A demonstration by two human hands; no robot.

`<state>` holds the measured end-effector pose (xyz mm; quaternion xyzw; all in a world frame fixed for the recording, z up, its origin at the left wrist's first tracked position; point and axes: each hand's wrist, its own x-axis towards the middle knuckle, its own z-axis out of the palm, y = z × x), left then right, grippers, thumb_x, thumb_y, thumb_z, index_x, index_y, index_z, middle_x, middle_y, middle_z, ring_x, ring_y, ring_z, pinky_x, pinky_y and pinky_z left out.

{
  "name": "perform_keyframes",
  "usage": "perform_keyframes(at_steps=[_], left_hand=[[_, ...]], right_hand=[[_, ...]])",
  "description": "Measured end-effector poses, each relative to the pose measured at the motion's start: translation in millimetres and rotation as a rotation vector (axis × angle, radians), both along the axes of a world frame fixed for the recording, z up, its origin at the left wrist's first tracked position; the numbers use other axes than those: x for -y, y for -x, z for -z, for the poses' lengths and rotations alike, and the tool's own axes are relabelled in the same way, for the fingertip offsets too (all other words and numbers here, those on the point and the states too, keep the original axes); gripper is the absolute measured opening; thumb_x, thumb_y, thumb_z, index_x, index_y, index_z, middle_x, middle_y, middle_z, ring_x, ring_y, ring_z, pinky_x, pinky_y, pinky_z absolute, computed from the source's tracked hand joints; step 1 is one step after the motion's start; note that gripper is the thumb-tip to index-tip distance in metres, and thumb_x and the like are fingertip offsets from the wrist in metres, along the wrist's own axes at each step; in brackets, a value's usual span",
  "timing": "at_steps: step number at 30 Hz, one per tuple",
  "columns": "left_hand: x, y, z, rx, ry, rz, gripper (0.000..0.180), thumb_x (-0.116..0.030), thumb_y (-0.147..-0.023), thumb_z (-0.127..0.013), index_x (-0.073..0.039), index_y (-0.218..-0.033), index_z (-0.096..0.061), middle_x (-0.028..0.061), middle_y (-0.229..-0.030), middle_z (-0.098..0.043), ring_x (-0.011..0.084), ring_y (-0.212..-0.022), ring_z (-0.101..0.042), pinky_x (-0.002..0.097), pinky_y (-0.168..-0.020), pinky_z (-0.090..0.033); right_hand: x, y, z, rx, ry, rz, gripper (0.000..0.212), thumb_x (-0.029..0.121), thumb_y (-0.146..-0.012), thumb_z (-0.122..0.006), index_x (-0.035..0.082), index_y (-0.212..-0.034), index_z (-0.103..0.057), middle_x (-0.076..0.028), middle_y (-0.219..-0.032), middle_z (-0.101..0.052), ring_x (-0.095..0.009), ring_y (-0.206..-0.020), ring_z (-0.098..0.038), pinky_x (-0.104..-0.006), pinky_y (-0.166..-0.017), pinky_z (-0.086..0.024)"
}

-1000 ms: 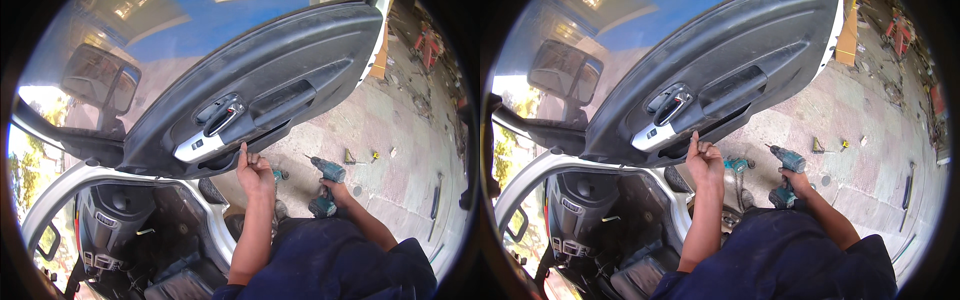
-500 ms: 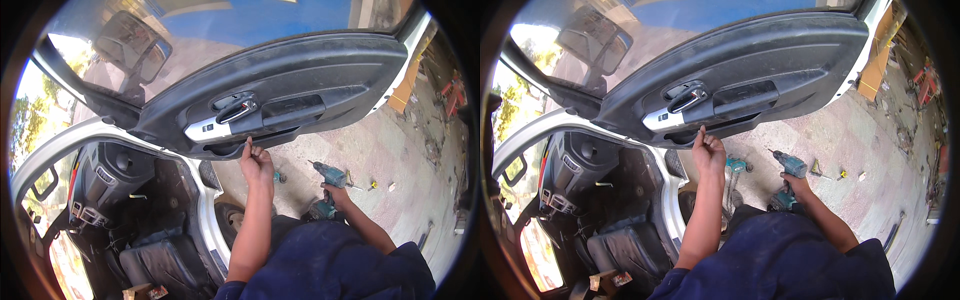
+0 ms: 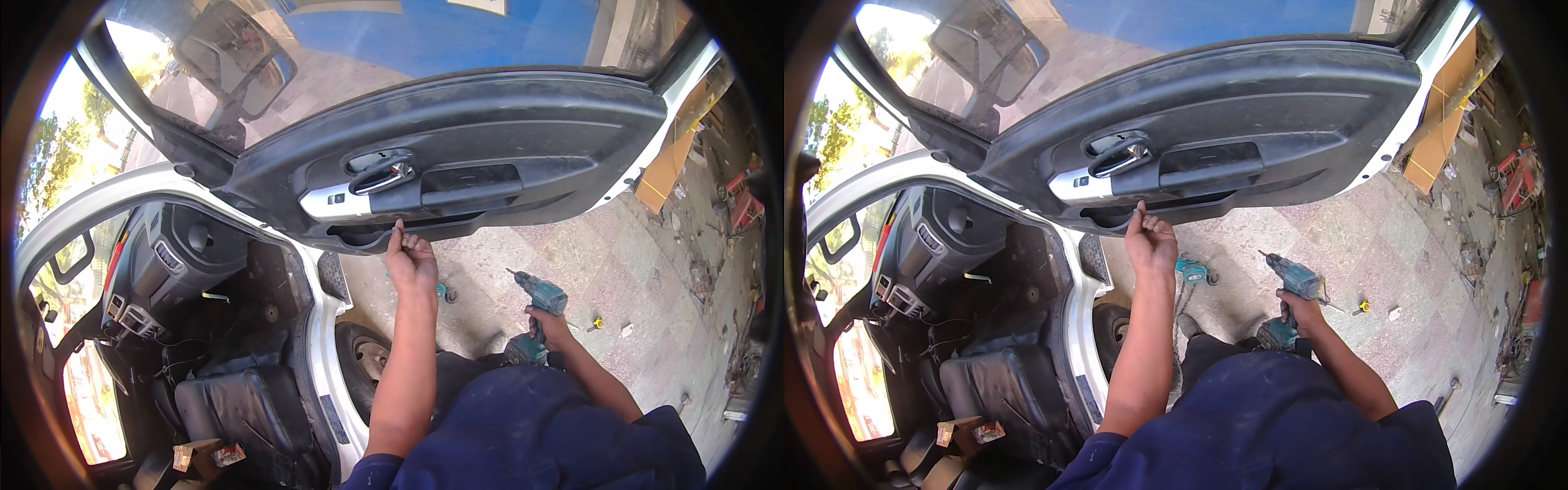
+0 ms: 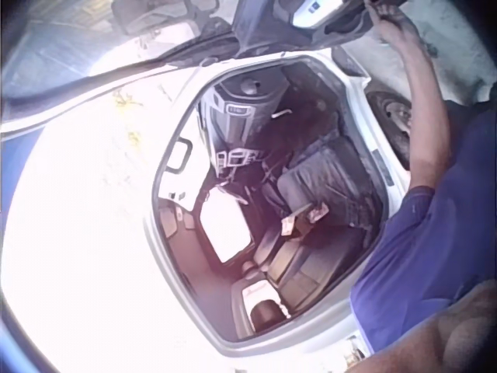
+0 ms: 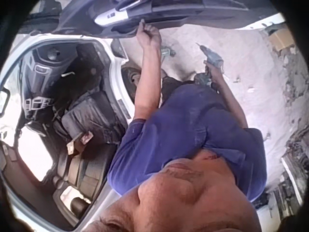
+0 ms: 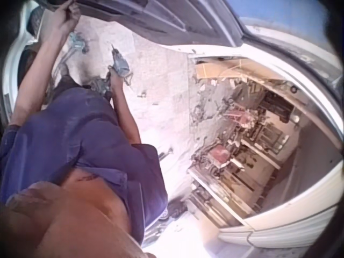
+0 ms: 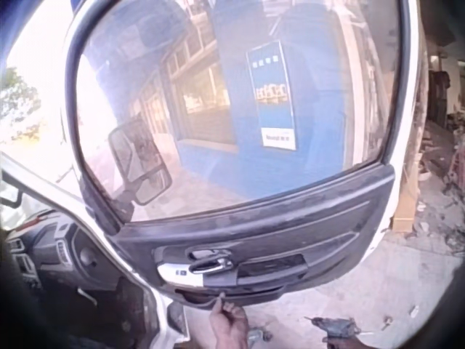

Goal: The person installs a car door panel by aligning it with the door frame and securing it with screws using a power drill. They also attach a control panel and handle to the door panel.

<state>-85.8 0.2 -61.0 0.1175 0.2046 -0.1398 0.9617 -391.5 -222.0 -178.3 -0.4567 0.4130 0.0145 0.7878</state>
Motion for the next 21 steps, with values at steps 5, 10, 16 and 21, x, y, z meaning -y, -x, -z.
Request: perform_keyframes(at_steps=[5,10,16,21], left_hand=[[2.0,0.7,3.2,0.016,0.006,-0.008,0.022,-0.016,-0.12,-0.057,-0.002,-0.127,-0.074,-0.0025,-0.081,-0.06,0.0095,-0.069,-0.056,0.0266,-0.061,-0.048],[3.7,-1.9,7.3,0.02,0.026,-0.012,0.022,-0.015,-0.119,-0.058,-0.002,-0.126,-0.074,-0.0019,-0.082,-0.062,0.0095,-0.069,-0.057,0.0265,-0.061,-0.048],[4.9,-0.7,2.2,-0.026,0.064,-0.026,0.021,-0.015,-0.119,-0.059,-0.002,-0.125,-0.074,-0.0018,-0.083,-0.062,0.0099,-0.069,-0.057,0.0265,-0.061,-0.048],[11.4,-5.6,0.9,-0.06,0.12,-0.041,0.018,-0.016,-0.12,-0.058,-0.003,-0.12,-0.071,-0.0011,-0.082,-0.059,0.0113,-0.069,-0.055,0.0277,-0.062,-0.048]], right_hand=[[9.1,4.2,-0.4,0.003,-0.005,0.004,0.013,0.015,-0.101,-0.084,0.008,-0.106,-0.074,-0.004,-0.075,-0.067,-0.016,-0.054,-0.061,-0.0342,-0.049,-0.049],[13.4,6.2,-2.3,0.001,0.009,-0.014,0.014,0.015,-0.101,-0.084,0.008,-0.106,-0.073,-0.004,-0.074,-0.067,-0.016,-0.054,-0.061,-0.0341,-0.049,-0.049],[16.5,9.5,-0.6,0.0,0.013,-0.017,0.013,0.013,-0.101,-0.083,0.009,-0.104,-0.072,-0.004,-0.073,-0.066,-0.016,-0.054,-0.061,-0.034,-0.049,-0.05],[19.7,9.1,1.0,0.005,0.05,-0.036,0.013,0.016,-0.102,-0.081,0.007,-0.109,-0.075,-0.005,-0.075,-0.068,-0.018,-0.056,-0.064,-0.0354,-0.052,-0.053]])
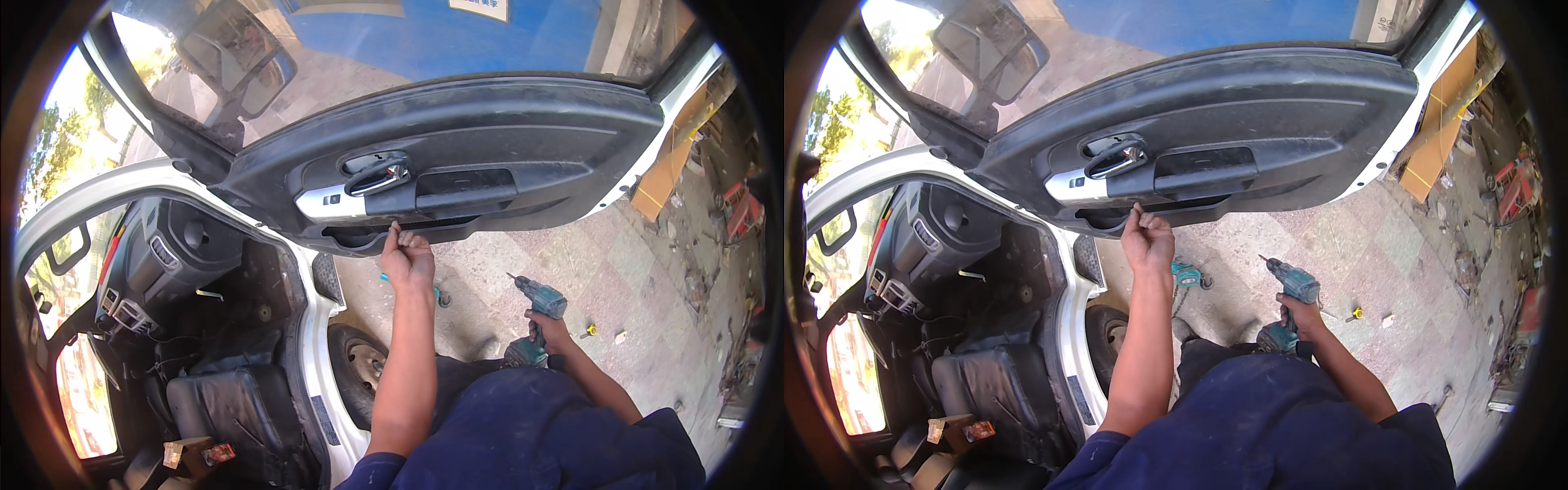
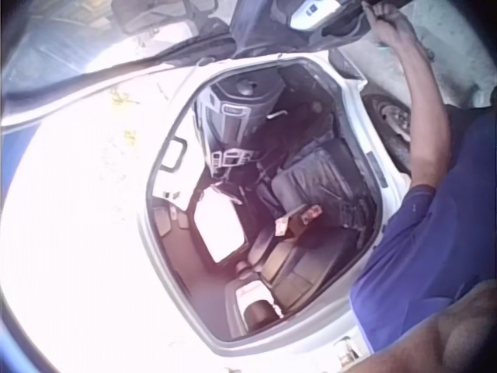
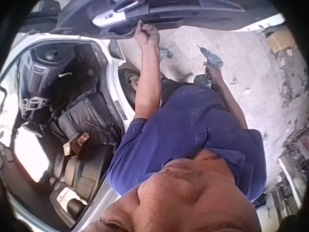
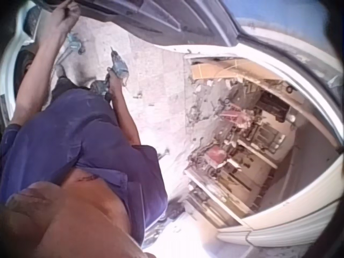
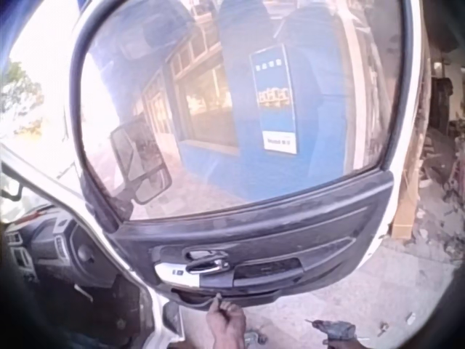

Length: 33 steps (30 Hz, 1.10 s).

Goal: The person installs a car door panel by aligning it with the door frame and securing it with screws using a power drill. They also attach a control panel and handle to the door panel.

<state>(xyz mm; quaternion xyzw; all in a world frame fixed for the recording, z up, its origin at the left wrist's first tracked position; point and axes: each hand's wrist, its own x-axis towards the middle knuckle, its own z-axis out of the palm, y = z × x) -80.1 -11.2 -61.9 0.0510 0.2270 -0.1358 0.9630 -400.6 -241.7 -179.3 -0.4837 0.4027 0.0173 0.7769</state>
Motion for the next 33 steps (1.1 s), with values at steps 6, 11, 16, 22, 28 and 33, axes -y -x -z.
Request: perform_keyframes(at_steps=[6,11,16,22,28,33], left_hand=[[9.7,-2.3,-0.6,0.052,0.099,-0.024,0.021,-0.016,-0.122,-0.052,-0.005,-0.109,-0.063,-0.0002,-0.078,-0.052,0.0141,-0.07,-0.052,0.0303,-0.068,-0.049],[11.8,-3.9,2.2,0.113,0.126,-0.042,0.026,-0.018,-0.124,-0.048,-0.006,-0.105,-0.062,0.0009,-0.081,-0.052,0.0148,-0.072,-0.051,0.0328,-0.073,-0.049],[17.0,-2.0,-11.6,0.17,0.113,-0.078,0.029,-0.021,-0.124,-0.048,-0.007,-0.104,-0.061,0.0009,-0.081,-0.052,0.0151,-0.073,-0.05,0.0336,-0.075,-0.049],[16.9,-11.3,-27.3,0.133,-0.042,-0.087,0.028,-0.025,-0.124,-0.053,-0.008,-0.103,-0.062,-0.0005,-0.081,-0.052,0.0137,-0.073,-0.049,0.0359,-0.08,-0.054],[22.3,-8.5,-40.9,-0.011,-0.187,-0.09,0.031,-0.028,-0.123,-0.056,-0.008,-0.099,-0.062,0.0002,-0.077,-0.049,0.0145,-0.071,-0.05,0.0374,-0.083,-0.058],[21.6,-12.6,-38.3,-0.027,-0.215,-0.104,0.033,-0.028,-0.122,-0.058,-0.006,-0.099,-0.061,0.001,-0.077,-0.049,0.0157,-0.072,-0.051,0.0399,-0.086,-0.06]], right_hand=[[1.6,-1.1,1.7,0.017,0.013,-0.032,0.013,0.016,-0.102,-0.081,0.006,-0.109,-0.076,-0.005,-0.075,-0.068,-0.018,-0.056,-0.064,-0.0358,-0.052,-0.053],[1.5,-1.7,3.2,-0.004,0.014,-0.033,0.013,0.017,-0.103,-0.081,0.007,-0.109,-0.075,-0.004,-0.076,-0.068,-0.018,-0.056,-0.064,-0.0358,-0.053,-0.053],[3.6,-0.9,5.9,-0.023,0.004,-0.024,0.014,0.017,-0.102,-0.082,0.007,-0.109,-0.075,-0.004,-0.075,-0.068,-0.018,-0.056,-0.064,-0.0364,-0.053,-0.053],[-0.9,-3.2,8.8,-0.034,-0.004,-0.024,0.014,0.018,-0.102,-0.082,0.008,-0.109,-0.075,-0.005,-0.075,-0.068,-0.018,-0.056,-0.064,-0.0365,-0.053,-0.052],[-3.7,-3.3,10.5,-0.017,0.0,-0.045,0.014,0.018,-0.102,-0.081,0.007,-0.109,-0.075,-0.005,-0.075,-0.068,-0.017,-0.057,-0.064,-0.0359,-0.052,-0.052],[-4.2,-1.5,9.7,-0.038,-0.014,-0.026,0.014,0.018,-0.102,-0.081,0.007,-0.109,-0.075,-0.005,-0.075,-0.068,-0.017,-0.056,-0.064,-0.0355,-0.052,-0.052]])
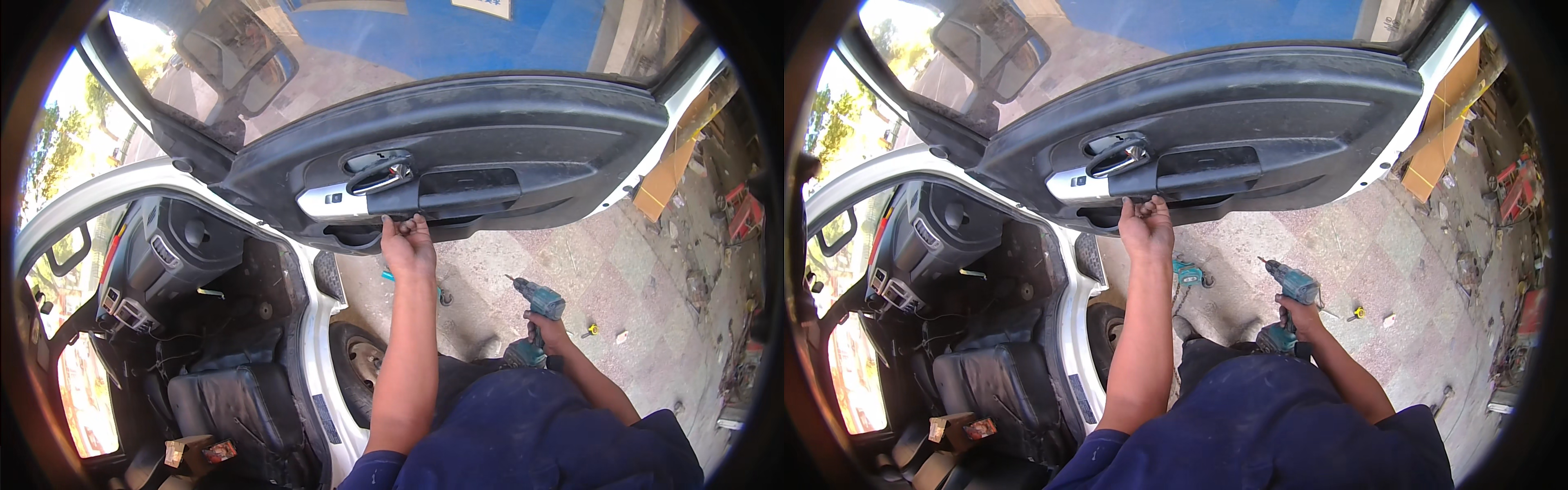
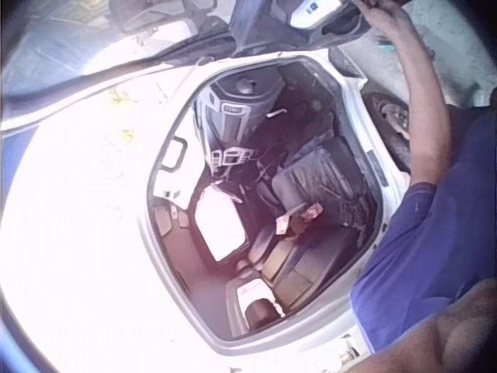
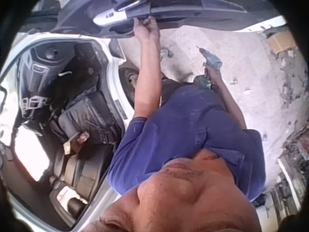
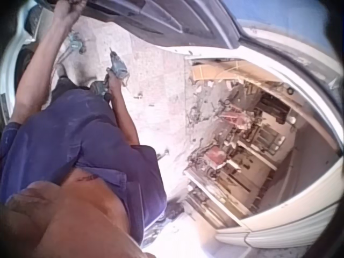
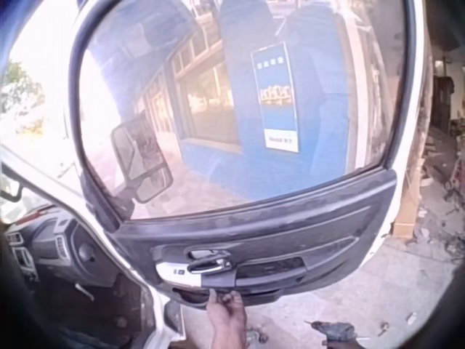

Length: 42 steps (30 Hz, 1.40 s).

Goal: The person installs a car door panel by aligning it with the door frame and securing it with screws using a power drill. They also attach a control panel and handle to the door panel.

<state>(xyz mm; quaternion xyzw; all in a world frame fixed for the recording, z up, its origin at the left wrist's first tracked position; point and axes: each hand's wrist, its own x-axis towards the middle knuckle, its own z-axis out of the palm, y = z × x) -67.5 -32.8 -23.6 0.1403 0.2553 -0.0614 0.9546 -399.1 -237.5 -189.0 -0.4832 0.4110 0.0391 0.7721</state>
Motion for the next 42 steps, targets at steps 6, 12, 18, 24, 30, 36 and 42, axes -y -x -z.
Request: perform_keyframes(at_steps=[6,12,18,24,30,36,42], left_hand=[[-5.0,-2.0,15.7,0.072,0.107,0.001,0.024,-0.02,-0.121,-0.056,-0.001,-0.109,-0.065,0.0043,-0.085,-0.058,0.0163,-0.073,-0.053,0.0402,-0.083,-0.063],[-21.5,-2.4,18.4,0.164,0.108,0.034,0.013,-0.007,-0.113,-0.057,-0.005,-0.101,-0.062,0.0049,-0.083,-0.061,0.0164,-0.072,-0.056,0.0338,-0.075,-0.062],[-55.4,21.5,44.8,0.13,0.137,0.04,0.009,-0.006,-0.094,-0.064,-0.002,-0.101,-0.062,0.0065,-0.082,-0.055,0.0186,-0.067,-0.047,0.0293,-0.062,-0.049],[-98.7,20.4,76.9,0.056,0.165,0.167,0.008,-0.009,-0.094,-0.062,-0.002,-0.094,-0.06,0.0052,-0.075,-0.046,0.0189,-0.067,-0.045,0.0297,-0.061,-0.045],[-135.7,-3.8,82.5,0.112,-0.025,0.545,0.029,-0.029,-0.116,-0.064,-0.012,-0.092,-0.06,0.0019,-0.083,-0.06,0.0156,-0.074,-0.058,0.0289,-0.066,-0.052],[-156.9,-17.6,60.2,0.166,-0.359,0.726,0.024,-0.027,-0.121,-0.058,-0.007,-0.116,-0.071,-0.0016,-0.089,-0.061,0.0126,-0.076,-0.056,0.0304,-0.068,-0.05],[-150.5,-17.9,23.2,0.279,-0.508,0.862,0.031,-0.023,-0.12,-0.06,0.0,-0.137,-0.07,-0.0037,-0.085,-0.054,0.0106,-0.072,-0.05,0.0293,-0.062,-0.041]], right_hand=[[-2.2,2.6,-3.9,0.001,-0.004,0.037,0.013,0.017,-0.102,-0.082,0.007,-0.109,-0.075,-0.005,-0.075,-0.067,-0.017,-0.055,-0.063,-0.0354,-0.051,-0.052],[-9.2,2.5,-6.4,0.055,0.014,0.039,0.01,0.014,-0.102,-0.081,0.008,-0.104,-0.074,-0.004,-0.074,-0.066,-0.017,-0.054,-0.062,-0.0353,-0.051,-0.051],[-30.6,-7.8,-28.4,0.183,0.093,-0.089,0.016,0.014,-0.102,-0.086,0.005,-0.112,-0.077,-0.002,-0.082,-0.072,-0.013,-0.063,-0.069,-0.03,-0.058,-0.054],[-81.1,-52.4,-96.1,0.265,0.277,-0.24,0.036,0.019,-0.101,-0.09,0.0,-0.129,-0.078,-0.005,-0.106,-0.083,-0.015,-0.089,-0.081,-0.0308,-0.075,-0.063],[-150.2,-114.8,-113.9,0.488,0.628,-0.228,0.041,0.023,-0.097,-0.094,0.0,-0.128,-0.08,-0.012,-0.117,-0.086,-0.019,-0.106,-0.082,-0.0366,-0.096,-0.064],[-220.4,-168.7,-116.1,0.476,0.635,0.009,0.033,0.023,-0.099,-0.091,0.0,-0.12,-0.082,-0.014,-0.113,-0.087,-0.021,-0.104,-0.083,-0.0398,-0.095,-0.064],[-248.5,-190.0,-89.8,0.443,0.708,0.185,0.032,0.027,-0.098,-0.09,-0.001,-0.113,-0.083,-0.016,-0.104,-0.086,-0.026,-0.099,-0.085,-0.0423,-0.09,-0.064]])
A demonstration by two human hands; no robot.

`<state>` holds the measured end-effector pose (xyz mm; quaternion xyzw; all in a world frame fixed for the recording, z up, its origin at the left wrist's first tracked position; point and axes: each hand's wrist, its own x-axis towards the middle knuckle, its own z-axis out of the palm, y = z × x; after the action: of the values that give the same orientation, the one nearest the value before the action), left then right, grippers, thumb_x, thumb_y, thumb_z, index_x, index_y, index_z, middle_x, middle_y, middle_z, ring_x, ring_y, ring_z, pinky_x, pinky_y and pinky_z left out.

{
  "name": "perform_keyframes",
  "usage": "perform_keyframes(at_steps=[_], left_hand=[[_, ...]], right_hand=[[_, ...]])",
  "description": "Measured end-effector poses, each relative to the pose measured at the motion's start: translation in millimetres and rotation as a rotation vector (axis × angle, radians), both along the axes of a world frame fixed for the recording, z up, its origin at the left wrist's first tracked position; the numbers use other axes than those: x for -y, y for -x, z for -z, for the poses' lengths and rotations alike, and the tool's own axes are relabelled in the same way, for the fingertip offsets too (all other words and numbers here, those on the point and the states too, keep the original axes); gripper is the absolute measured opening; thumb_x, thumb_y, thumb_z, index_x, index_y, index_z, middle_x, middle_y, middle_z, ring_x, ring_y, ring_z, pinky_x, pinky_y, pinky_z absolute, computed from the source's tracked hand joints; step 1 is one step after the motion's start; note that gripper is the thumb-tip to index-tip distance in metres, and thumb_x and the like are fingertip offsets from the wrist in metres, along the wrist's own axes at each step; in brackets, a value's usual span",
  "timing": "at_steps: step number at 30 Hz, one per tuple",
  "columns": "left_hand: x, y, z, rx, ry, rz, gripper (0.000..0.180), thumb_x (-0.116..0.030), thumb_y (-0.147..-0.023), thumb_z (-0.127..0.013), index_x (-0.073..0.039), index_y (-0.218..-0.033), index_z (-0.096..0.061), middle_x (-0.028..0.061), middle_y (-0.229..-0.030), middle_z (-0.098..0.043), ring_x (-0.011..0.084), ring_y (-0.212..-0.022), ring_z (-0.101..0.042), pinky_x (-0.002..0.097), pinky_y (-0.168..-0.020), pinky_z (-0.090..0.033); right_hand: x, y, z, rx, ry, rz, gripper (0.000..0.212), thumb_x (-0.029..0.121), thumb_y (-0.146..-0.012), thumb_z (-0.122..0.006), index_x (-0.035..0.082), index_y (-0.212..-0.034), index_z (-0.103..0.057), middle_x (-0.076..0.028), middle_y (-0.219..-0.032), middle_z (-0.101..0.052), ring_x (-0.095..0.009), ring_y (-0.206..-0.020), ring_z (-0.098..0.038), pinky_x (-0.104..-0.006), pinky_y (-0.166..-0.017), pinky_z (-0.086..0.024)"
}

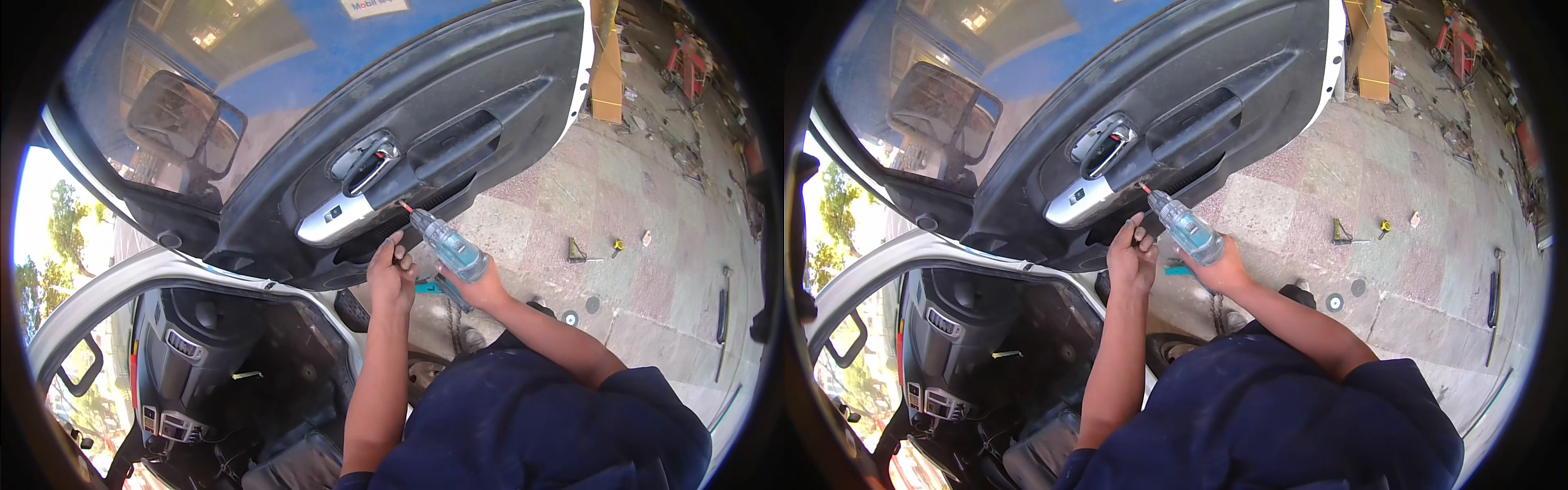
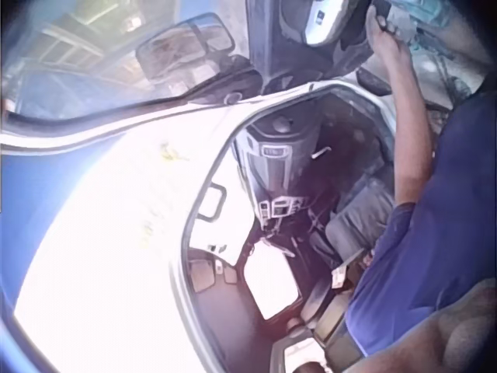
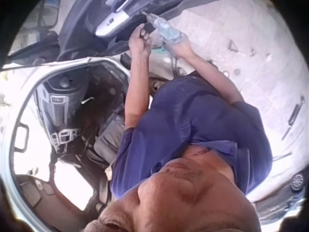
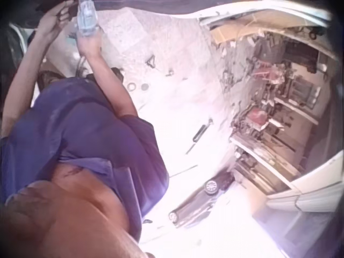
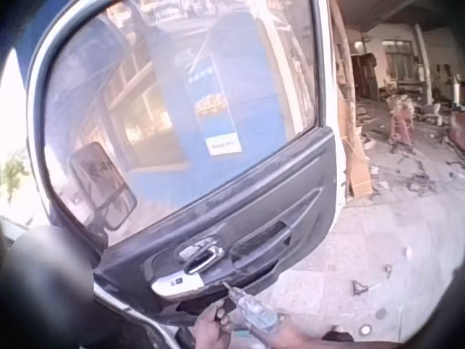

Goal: The person installs a car door panel by aligning it with the door frame and securing it with screws using a power drill. They also attach a control panel and handle to the door panel.

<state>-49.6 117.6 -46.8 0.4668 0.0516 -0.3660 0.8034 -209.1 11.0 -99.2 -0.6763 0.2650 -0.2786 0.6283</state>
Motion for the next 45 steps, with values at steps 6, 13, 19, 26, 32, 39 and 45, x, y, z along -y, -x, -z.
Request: perform_keyframes(at_steps=[6,13,19,26,32,39,45], left_hand=[[20.9,-3.6,-22.8,0.104,-0.048,0.142,0.032,-0.022,-0.119,-0.062,-0.002,-0.143,-0.069,-0.0069,-0.082,-0.046,0.0074,-0.067,-0.043,0.028,-0.059,-0.036],[37.7,-7.6,-33.7,0.165,-0.031,0.19,0.026,-0.024,-0.118,-0.065,-0.006,-0.132,-0.077,-0.0088,-0.078,-0.05,0.0056,-0.063,-0.042,0.026,-0.056,-0.033],[37.1,-15.5,-28.5,0.176,-0.028,0.209,0.024,-0.022,-0.117,-0.067,-0.004,-0.129,-0.079,-0.0091,-0.076,-0.051,0.005,-0.061,-0.043,0.0254,-0.053,-0.032],[34.8,-18.0,-24.9,0.194,-0.035,0.224,0.023,-0.02,-0.117,-0.067,-0.004,-0.128,-0.08,-0.0094,-0.076,-0.052,0.0044,-0.061,-0.043,0.0248,-0.053,-0.032],[36.1,-17.4,-27.8,0.219,-0.037,0.228,0.024,-0.02,-0.117,-0.067,-0.003,-0.128,-0.08,-0.0091,-0.075,-0.053,0.0044,-0.06,-0.043,0.0252,-0.052,-0.032],[34.7,-21.8,-23.5,0.231,-0.041,0.223,0.025,-0.019,-0.117,-0.067,-0.003,-0.129,-0.081,-0.0092,-0.074,-0.052,0.0043,-0.059,-0.042,0.0251,-0.052,-0.033],[35.9,-27.0,-18.7,0.262,-0.06,0.207,0.027,-0.021,-0.118,-0.065,-0.002,-0.126,-0.082,-0.0091,-0.074,-0.052,0.0041,-0.058,-0.042,0.0251,-0.052,-0.033]], right_hand=[[-8.9,-5.5,-8.9,-0.082,-0.011,0.037,0.032,0.026,-0.097,-0.091,0.001,-0.114,-0.083,-0.015,-0.105,-0.086,-0.024,-0.098,-0.085,-0.0415,-0.089,-0.064],[-19.2,-7.2,-7.7,0.018,-0.061,0.041,0.03,0.022,-0.097,-0.09,0.0,-0.117,-0.082,-0.013,-0.105,-0.086,-0.018,-0.095,-0.082,-0.0399,-0.086,-0.065],[-19.8,-8.7,-6.8,-0.022,-0.038,0.023,0.03,0.022,-0.098,-0.089,0.0,-0.117,-0.081,-0.013,-0.102,-0.086,-0.018,-0.092,-0.082,-0.04,-0.083,-0.065],[-25.7,-12.8,3.6,0.007,0.025,0.04,0.026,0.025,-0.099,-0.089,0.003,-0.111,-0.082,-0.013,-0.098,-0.086,-0.025,-0.092,-0.084,-0.0424,-0.085,-0.065],[-28.7,-11.5,-7.0,0.028,-0.121,0.009,0.032,0.021,-0.1,-0.088,0.0,-0.122,-0.079,-0.011,-0.103,-0.085,-0.017,-0.091,-0.08,-0.0383,-0.081,-0.065],[-34.9,-17.2,-5.5,0.062,0.026,0.045,0.022,0.022,-0.102,-0.086,0.003,-0.113,-0.082,-0.013,-0.098,-0.085,-0.025,-0.091,-0.084,-0.0428,-0.085,-0.064],[-68.8,-39.8,2.0,0.213,-0.041,0.145,0.034,0.023,-0.104,-0.085,0.002,-0.129,-0.076,-0.014,-0.114,-0.084,-0.019,-0.1,-0.08,-0.0388,-0.087,-0.063]])
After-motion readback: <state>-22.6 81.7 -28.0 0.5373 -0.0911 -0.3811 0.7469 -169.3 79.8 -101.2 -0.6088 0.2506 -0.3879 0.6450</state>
